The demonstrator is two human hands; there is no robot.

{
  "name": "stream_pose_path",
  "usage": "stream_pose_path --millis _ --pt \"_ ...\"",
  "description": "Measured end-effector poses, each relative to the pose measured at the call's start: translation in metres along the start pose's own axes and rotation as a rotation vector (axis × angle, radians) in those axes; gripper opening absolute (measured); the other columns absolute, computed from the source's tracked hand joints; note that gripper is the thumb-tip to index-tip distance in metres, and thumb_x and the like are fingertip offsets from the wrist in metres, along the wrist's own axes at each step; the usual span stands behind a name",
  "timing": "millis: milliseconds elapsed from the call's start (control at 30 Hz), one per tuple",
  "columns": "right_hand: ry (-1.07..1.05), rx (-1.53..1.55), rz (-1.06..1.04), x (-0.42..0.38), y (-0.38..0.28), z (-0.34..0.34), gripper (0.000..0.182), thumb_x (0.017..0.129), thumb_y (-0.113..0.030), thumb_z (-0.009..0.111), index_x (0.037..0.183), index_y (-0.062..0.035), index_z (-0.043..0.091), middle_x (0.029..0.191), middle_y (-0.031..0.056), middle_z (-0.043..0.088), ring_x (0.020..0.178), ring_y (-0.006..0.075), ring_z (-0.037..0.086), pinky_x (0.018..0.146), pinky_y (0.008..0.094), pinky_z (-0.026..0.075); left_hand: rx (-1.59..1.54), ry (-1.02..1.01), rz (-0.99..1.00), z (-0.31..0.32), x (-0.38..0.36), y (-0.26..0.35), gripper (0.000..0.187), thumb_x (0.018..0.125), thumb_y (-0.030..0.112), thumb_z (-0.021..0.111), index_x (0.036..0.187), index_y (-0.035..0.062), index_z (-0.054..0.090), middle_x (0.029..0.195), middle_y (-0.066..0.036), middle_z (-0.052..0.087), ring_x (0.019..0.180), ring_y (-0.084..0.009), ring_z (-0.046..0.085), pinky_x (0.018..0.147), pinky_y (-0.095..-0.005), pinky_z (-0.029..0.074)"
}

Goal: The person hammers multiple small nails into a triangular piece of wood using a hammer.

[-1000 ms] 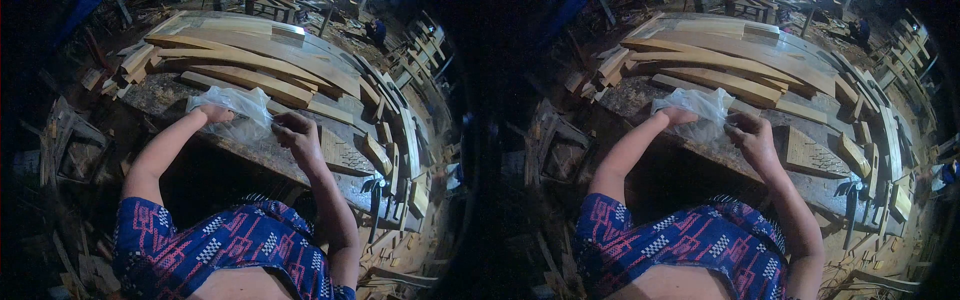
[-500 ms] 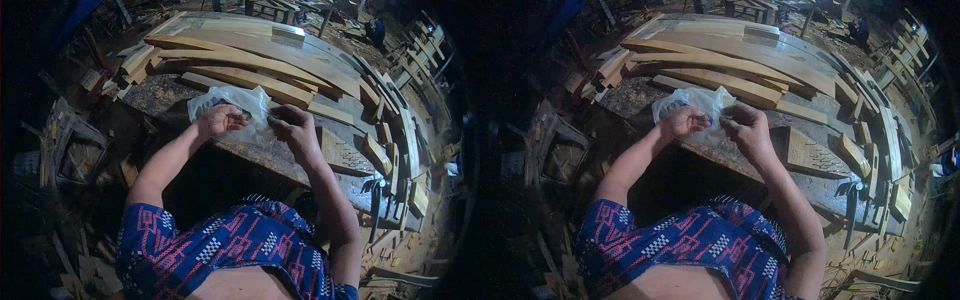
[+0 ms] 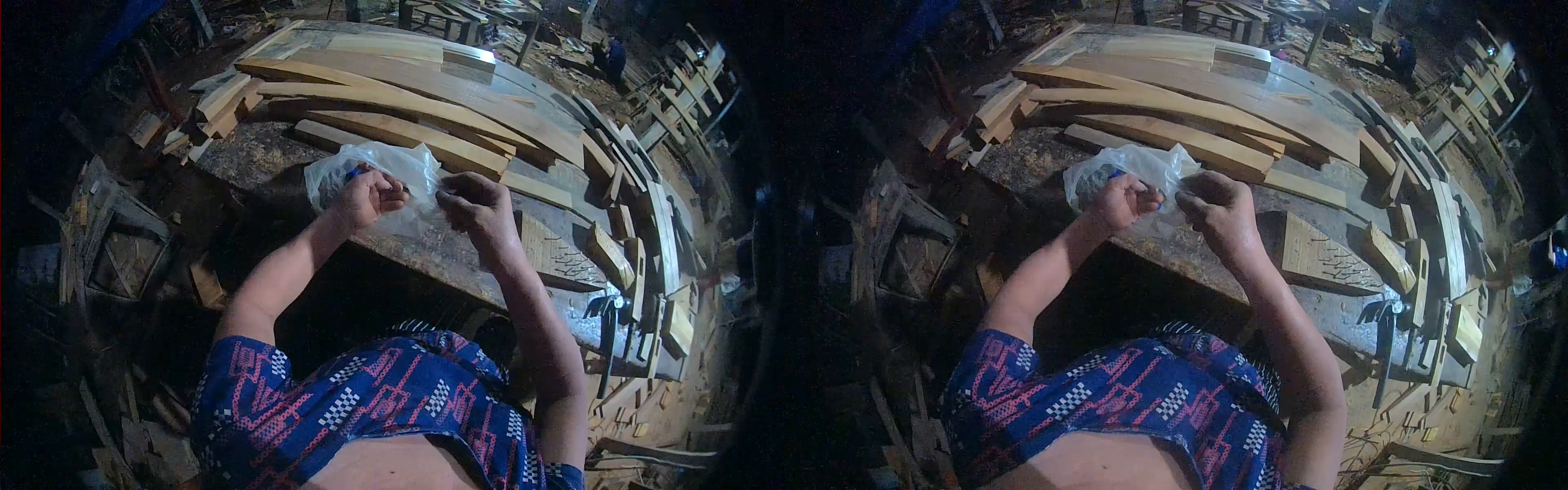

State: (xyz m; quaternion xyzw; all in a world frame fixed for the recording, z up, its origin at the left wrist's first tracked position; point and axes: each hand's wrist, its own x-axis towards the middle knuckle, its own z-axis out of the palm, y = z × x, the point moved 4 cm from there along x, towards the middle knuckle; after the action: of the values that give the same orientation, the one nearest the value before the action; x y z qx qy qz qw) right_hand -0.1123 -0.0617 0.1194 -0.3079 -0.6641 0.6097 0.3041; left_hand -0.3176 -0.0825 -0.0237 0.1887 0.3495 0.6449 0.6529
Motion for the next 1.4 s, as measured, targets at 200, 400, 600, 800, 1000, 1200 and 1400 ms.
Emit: stream_pose_path --millis 200,400,600,800,1000,1200,1400 --pt "-0.027 -0.044 0.023 0.0 0.002 -0.001 0.025 0.081 -0.014 0.065 0.101 0.0002 0.062 0.078 0.0018 0.061 0.064 0.0079 0.051 0.058 0.0224 0.041 -0.115 -0.046 0.014 0.01 0.002 0.001 0.028 0.079 0.011 0.045 0.098 -0.0075 0.054 0.088 -0.016 0.061 0.084 -0.0298 0.063 0.079 -0.0396 0.055" --pt "0.016 0.011 0.023 0.006 -0.002 -0.007 0.02 0.082 -0.003 0.058 0.1 0.0054 0.06 0.078 0.0066 0.06 0.059 0.0114 0.055 0.053 0.0246 0.044 -0.15 0.056 0.021 0.026 -0.013 0.009 0.029 0.088 0.016 0.047 0.105 -0.0064 0.053 0.092 -0.017 0.062 0.088 -0.0304 0.062 0.084 -0.0413 0.052" --pt "0.17 0.423 -0.112 0.026 0.002 -0.007 0.023 0.082 0.002 0.05 0.102 0.0035 0.06 0.085 0.0113 0.061 0.071 0.0182 0.063 0.062 0.0278 0.051 -0.313 0.357 0.191 0.027 -0.065 0.027 0.012 0.086 0.012 0.056 0.092 0.0037 0.062 0.084 -0.009 0.065 0.077 -0.0226 0.064 0.076 -0.0327 0.053" --pt "-0.075 -0.448 -0.155 0.048 0.09 0.033 0.043 0.074 -0.004 0.063 0.116 -0.0007 0.056 0.123 0.0191 0.046 0.111 0.0342 0.051 0.093 0.0378 0.043 -0.299 0.16 0.015 0.04 -0.102 0.021 0.011 0.086 0.015 0.054 0.086 0.0038 0.052 0.074 -0.003 0.05 0.065 -0.0114 0.048 0.048 -0.0212 0.037" --pt "0.072 -0.584 -0.269 0.004 0.069 -0.001 0.043 0.074 -0.01 0.069 0.116 -0.009 0.058 0.118 0.0189 0.049 0.11 0.0378 0.051 0.094 0.0391 0.043 -0.077 -0.063 -0.15 0.092 -0.104 -0.023 0.019 0.086 0.023 0.053 0.076 0.0087 0.046 0.064 -0.001 0.045 0.049 -0.0098 0.041 0.039 -0.0211 0.035" --pt "0.206 0.013 -0.06 -0.058 0.073 -0.051 0.021 0.086 -0.012 0.063 0.102 0.0007 0.062 0.092 0.0044 0.064 0.083 0.0102 0.058 0.072 0.0239 0.046 0.009 0.029 -0.249 0.106 -0.067 -0.073 0.015 0.083 0.025 0.059 0.078 0.0111 0.061 0.067 -0.001 0.059 0.055 -0.0125 0.055 0.047 -0.0241 0.042" --pt "0.239 0.211 0.011 -0.099 0.075 -0.055 0.021 0.087 -0.014 0.062 0.1 0.0014 0.063 0.083 0.0031 0.064 0.077 0.0091 0.058 0.069 0.0234 0.046 0.172 -0.031 -0.195 0.135 -0.063 -0.097 0.015 0.083 0.024 0.058 0.078 0.0104 0.06 0.067 -0.001 0.059 0.055 -0.0121 0.055 0.046 -0.0247 0.04"
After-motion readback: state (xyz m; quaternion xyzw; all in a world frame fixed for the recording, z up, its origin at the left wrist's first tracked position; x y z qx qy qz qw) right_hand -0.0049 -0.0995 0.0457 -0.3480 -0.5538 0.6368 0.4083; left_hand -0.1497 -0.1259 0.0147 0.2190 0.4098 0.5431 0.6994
